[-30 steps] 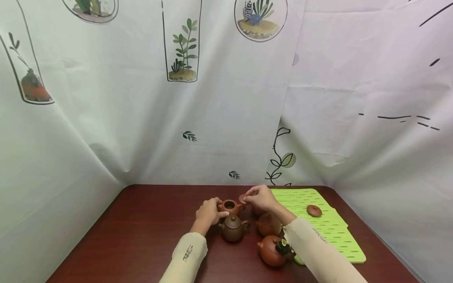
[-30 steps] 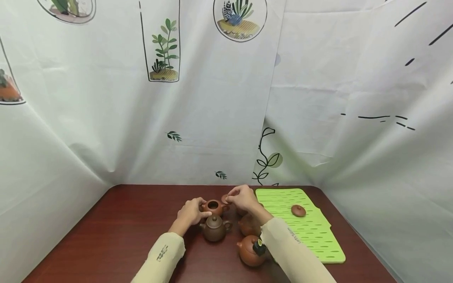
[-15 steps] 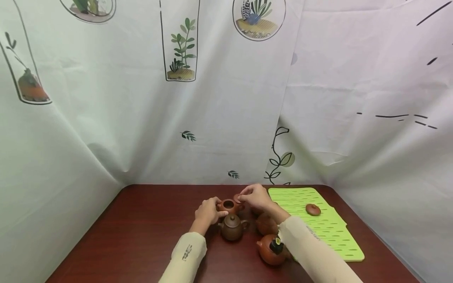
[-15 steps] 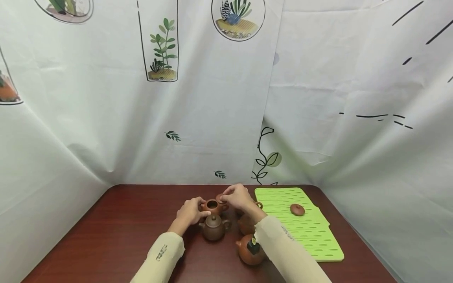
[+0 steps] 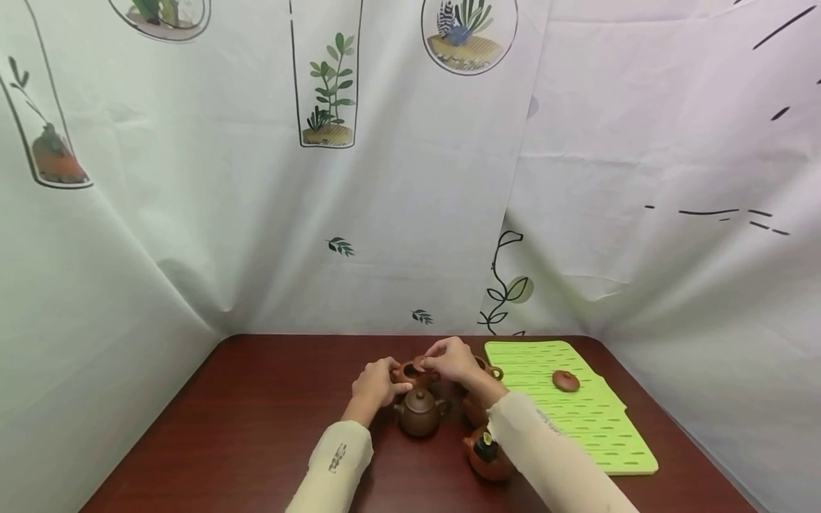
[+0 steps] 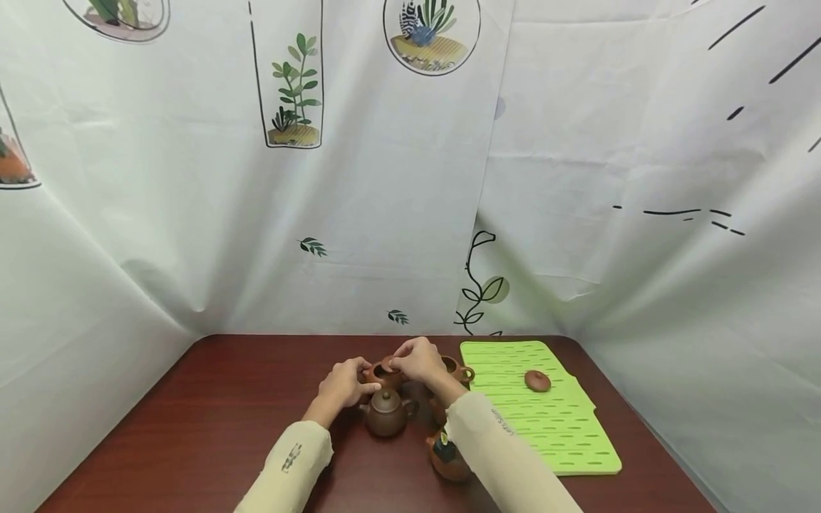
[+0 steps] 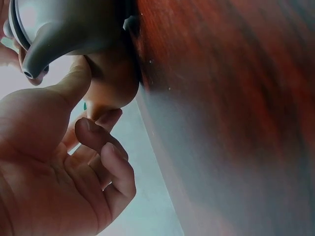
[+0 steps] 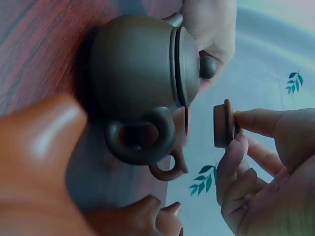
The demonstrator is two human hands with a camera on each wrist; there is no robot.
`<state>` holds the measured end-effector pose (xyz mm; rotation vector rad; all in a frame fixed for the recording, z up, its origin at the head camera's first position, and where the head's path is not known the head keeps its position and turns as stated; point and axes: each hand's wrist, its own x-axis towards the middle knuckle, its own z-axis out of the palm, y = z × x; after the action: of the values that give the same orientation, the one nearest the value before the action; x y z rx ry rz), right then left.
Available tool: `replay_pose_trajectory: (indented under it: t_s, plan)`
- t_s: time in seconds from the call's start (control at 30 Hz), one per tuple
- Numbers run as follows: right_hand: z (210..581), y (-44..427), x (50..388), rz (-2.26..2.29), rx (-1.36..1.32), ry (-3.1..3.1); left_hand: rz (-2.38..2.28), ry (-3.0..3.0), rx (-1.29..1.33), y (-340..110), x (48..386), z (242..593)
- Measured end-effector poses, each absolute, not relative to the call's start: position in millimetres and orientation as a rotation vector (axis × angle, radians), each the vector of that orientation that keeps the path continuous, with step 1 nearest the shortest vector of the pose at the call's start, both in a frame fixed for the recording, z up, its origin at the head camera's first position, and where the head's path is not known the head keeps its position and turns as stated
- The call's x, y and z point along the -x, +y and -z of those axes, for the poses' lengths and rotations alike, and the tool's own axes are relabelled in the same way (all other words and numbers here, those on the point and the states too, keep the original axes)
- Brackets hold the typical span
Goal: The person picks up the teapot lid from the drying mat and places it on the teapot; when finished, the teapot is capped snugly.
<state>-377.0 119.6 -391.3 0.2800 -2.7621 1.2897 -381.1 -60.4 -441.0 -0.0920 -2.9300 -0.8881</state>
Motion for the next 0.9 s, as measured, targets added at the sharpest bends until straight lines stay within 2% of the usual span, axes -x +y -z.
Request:
replay_pose_trajectory:
  t_s: [0.9]
  plan:
    - [406.1, 100.0, 389.0, -1.309, -0.159, -2.801, 0.889, -2.931, 0.107, -61.8, 380.9, 440.4]
